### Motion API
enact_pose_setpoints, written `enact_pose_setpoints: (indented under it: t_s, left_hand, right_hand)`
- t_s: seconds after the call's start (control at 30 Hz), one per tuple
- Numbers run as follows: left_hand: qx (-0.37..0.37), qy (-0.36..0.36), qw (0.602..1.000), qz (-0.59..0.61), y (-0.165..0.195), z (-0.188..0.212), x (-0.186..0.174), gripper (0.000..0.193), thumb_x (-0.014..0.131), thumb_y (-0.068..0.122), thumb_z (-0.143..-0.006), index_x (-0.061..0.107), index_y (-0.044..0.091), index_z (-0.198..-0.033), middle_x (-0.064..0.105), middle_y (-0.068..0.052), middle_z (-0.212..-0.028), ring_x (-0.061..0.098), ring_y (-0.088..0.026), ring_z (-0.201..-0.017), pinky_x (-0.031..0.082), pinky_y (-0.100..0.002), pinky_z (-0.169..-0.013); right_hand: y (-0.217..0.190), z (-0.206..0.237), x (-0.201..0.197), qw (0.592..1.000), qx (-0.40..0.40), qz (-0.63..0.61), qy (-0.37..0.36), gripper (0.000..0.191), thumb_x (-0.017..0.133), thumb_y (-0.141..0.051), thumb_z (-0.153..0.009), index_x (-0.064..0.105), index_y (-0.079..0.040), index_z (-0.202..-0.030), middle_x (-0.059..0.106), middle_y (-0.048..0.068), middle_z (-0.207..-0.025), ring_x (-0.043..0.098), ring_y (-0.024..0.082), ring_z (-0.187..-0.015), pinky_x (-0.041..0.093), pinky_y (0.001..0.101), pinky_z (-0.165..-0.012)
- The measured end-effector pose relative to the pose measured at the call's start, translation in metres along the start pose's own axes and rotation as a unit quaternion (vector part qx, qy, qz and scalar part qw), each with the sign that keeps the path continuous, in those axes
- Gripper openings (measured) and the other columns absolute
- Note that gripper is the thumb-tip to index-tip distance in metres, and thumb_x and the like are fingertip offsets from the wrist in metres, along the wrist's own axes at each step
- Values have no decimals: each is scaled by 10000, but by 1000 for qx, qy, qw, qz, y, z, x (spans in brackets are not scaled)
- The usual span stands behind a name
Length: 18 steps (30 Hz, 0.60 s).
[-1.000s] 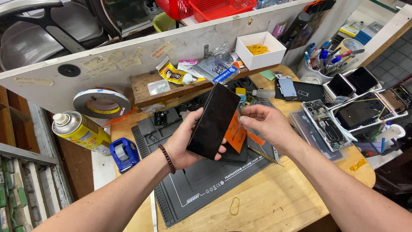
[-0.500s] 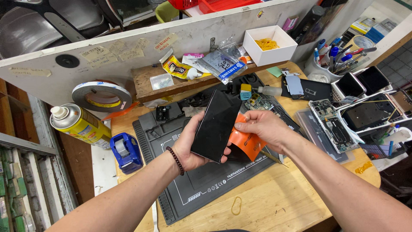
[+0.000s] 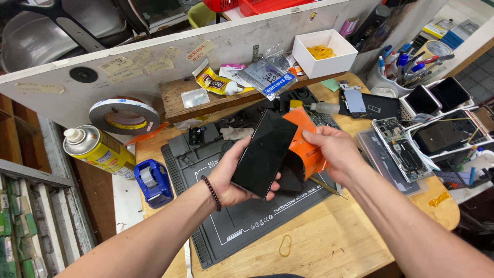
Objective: The person uses a metal spudger and an orange plastic pry tool to separate the screen from the smartphone chassis. They apply liquid from a small bottle along the seam, then continue prying around the edges to release the display assembly.
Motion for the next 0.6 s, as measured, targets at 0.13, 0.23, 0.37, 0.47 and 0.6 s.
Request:
enact_pose_setpoints:
  t_s: [0.13,0.23,0.37,0.47,0.6]
  left_hand:
    - [-1,4,1000,1,-14,4,-1,770,413,713,-968,658,38,-1246,700,-219,-978,727,-349,-817,599,-520,-736]
    - [-20,5,1000,-9,-13,6,1,791,424,717,-973,636,9,-1256,700,-222,-991,727,-349,-829,600,-527,-744]
    - [-9,35,997,-61,-7,8,5,748,470,704,-929,626,59,-1274,715,-203,-999,720,-314,-805,600,-493,-730]
    - [16,55,990,-127,-3,7,7,715,524,684,-906,633,97,-1300,725,-173,-1000,708,-253,-786,592,-429,-706]
    - [25,80,974,-212,2,5,6,655,593,647,-900,631,106,-1268,714,-108,-969,681,-179,-763,557,-344,-656]
  right_hand:
    - [-3,-9,-13,994,-63,85,-29,165,716,-179,-982,649,-48,-907,692,51,-837,639,125,-706,522,303,-653]
    - [-1,-9,-16,990,-81,103,-43,100,673,-149,-969,646,-61,-929,712,25,-840,663,112,-721,542,304,-674]
    - [-4,0,-17,989,-116,63,-66,79,645,-118,-977,678,-58,-1017,715,35,-913,683,112,-807,563,286,-752]
    - [-7,6,-20,987,-130,59,-78,158,649,-88,-965,669,-51,-1116,707,46,-992,682,116,-878,564,295,-779]
    - [-9,11,-23,981,-154,98,-68,269,645,-63,-942,673,-43,-1209,717,58,-1042,690,134,-918,566,307,-812]
Point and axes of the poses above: each hand's wrist, its own z-axis away from the middle knuckle, its own x-axis out of the palm, y = z × x, the point moved 3 cm from there along -z, towards the middle knuckle
